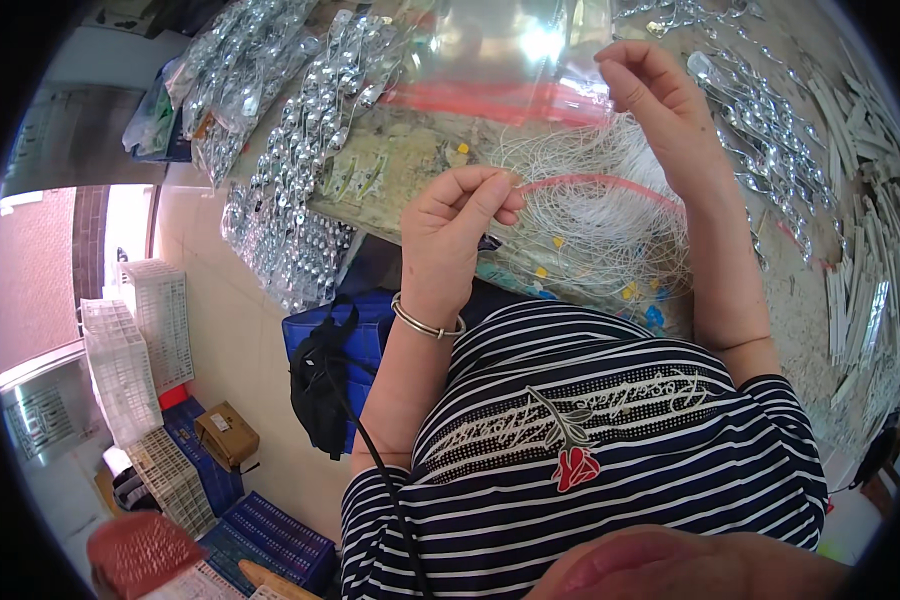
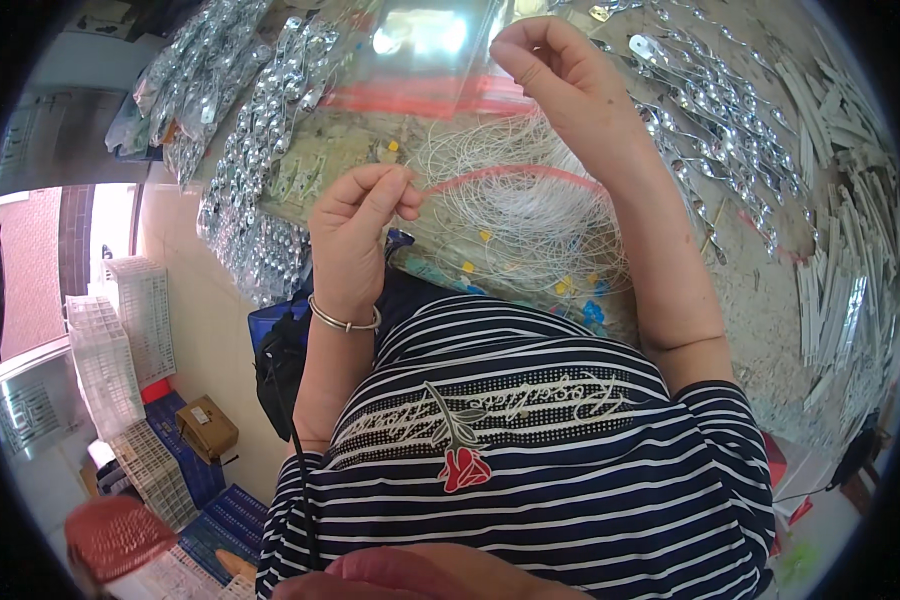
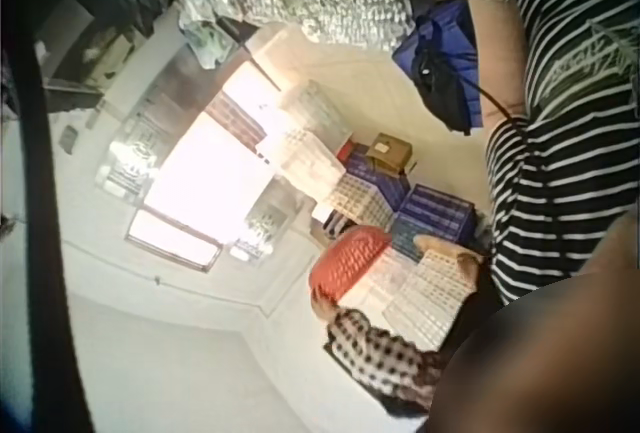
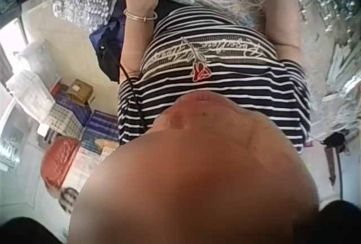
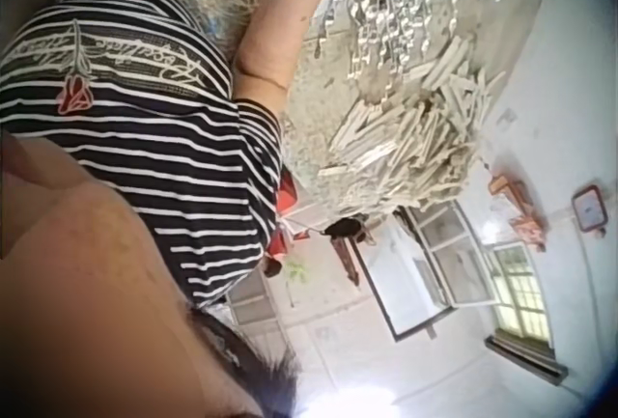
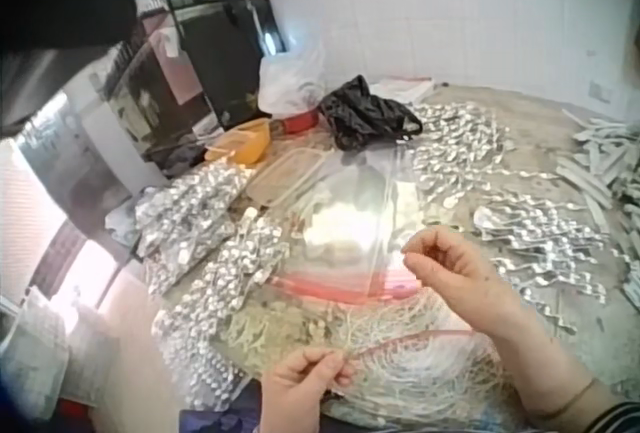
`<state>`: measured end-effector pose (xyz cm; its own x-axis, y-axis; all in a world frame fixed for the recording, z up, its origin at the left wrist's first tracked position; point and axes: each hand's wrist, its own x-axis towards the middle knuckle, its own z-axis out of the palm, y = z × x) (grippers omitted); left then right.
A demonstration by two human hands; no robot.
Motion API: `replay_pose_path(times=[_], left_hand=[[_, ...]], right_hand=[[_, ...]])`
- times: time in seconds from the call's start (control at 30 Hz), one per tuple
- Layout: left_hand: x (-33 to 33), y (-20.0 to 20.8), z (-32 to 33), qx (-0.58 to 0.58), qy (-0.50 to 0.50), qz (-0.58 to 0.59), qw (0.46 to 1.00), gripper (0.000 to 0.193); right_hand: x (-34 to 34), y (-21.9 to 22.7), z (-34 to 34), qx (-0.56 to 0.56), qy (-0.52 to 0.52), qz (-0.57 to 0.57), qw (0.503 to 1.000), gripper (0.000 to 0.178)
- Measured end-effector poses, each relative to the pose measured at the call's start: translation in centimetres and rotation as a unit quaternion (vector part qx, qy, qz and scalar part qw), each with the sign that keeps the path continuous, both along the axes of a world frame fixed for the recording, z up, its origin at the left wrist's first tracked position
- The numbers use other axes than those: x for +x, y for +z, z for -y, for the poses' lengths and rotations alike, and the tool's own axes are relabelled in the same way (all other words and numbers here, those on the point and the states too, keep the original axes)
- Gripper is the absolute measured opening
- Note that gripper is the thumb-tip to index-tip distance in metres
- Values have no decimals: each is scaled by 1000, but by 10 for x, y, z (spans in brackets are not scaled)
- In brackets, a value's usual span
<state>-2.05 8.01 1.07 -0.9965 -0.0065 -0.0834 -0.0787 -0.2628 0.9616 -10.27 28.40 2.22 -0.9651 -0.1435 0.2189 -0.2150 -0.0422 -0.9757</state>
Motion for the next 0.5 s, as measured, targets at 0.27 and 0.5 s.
replay_pose_path(times=[0.27,0.5], left_hand=[[2,2,-4,-55,24,-36,998,12],[6,-1,-10,-71,-28,-30,997,12]], right_hand=[[27,-2,25,94,209,42,972,13],[26,-4,28,-19,217,110,970,13]])
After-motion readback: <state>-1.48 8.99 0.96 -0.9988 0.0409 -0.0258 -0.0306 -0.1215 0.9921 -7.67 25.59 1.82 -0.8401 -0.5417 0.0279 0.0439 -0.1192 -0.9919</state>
